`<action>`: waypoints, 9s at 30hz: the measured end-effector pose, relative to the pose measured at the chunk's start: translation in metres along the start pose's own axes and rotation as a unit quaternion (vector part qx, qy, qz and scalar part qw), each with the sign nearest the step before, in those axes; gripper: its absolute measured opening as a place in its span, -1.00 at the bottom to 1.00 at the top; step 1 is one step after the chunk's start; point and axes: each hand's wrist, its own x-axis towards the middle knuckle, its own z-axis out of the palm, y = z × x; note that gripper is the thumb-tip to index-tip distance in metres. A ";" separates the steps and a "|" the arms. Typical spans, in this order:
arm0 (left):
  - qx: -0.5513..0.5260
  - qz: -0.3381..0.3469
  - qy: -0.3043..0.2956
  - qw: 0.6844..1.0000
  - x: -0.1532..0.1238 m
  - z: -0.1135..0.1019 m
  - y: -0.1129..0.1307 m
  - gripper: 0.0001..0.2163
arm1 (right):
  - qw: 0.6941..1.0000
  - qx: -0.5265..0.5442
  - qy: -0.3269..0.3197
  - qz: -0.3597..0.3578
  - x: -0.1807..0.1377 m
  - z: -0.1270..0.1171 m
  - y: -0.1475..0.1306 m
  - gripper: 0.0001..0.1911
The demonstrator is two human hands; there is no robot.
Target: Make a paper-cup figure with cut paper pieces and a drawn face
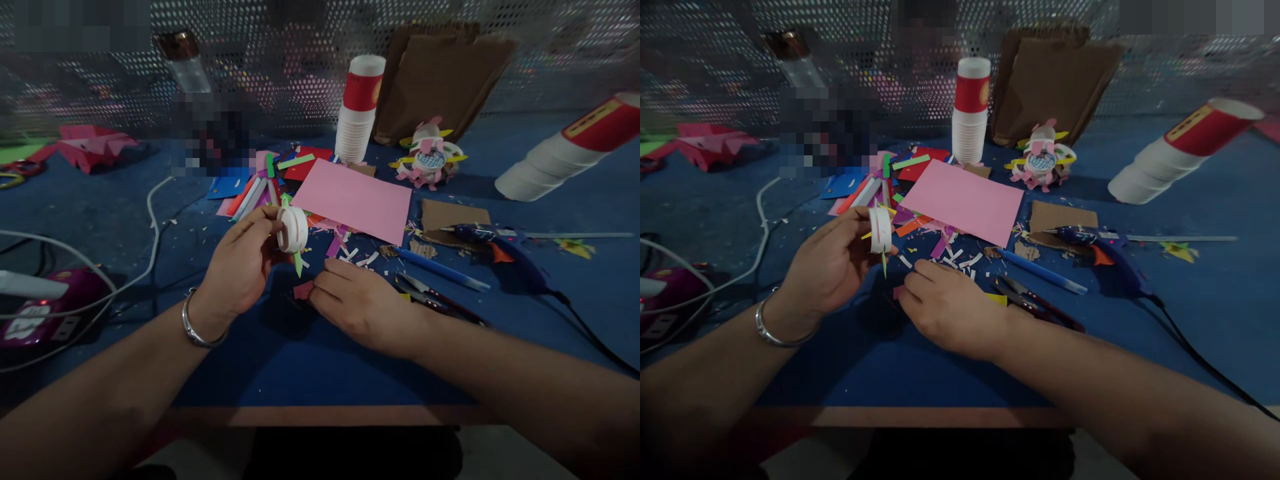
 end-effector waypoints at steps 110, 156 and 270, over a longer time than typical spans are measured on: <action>0.079 -0.098 -0.155 0.980 -0.018 0.003 -0.006 -0.93 | 0.981 -0.062 0.181 0.027 -0.017 -0.059 -0.001 -0.84; 0.077 -0.136 -0.173 0.972 -0.018 0.002 -0.010 -0.92 | 0.975 -0.149 0.160 0.037 -0.016 -0.059 -0.001 -0.85; 0.301 0.180 -0.170 0.921 -0.022 -0.002 -0.007 -0.91 | 0.704 0.569 0.106 0.412 -0.003 -0.041 0.008 -0.68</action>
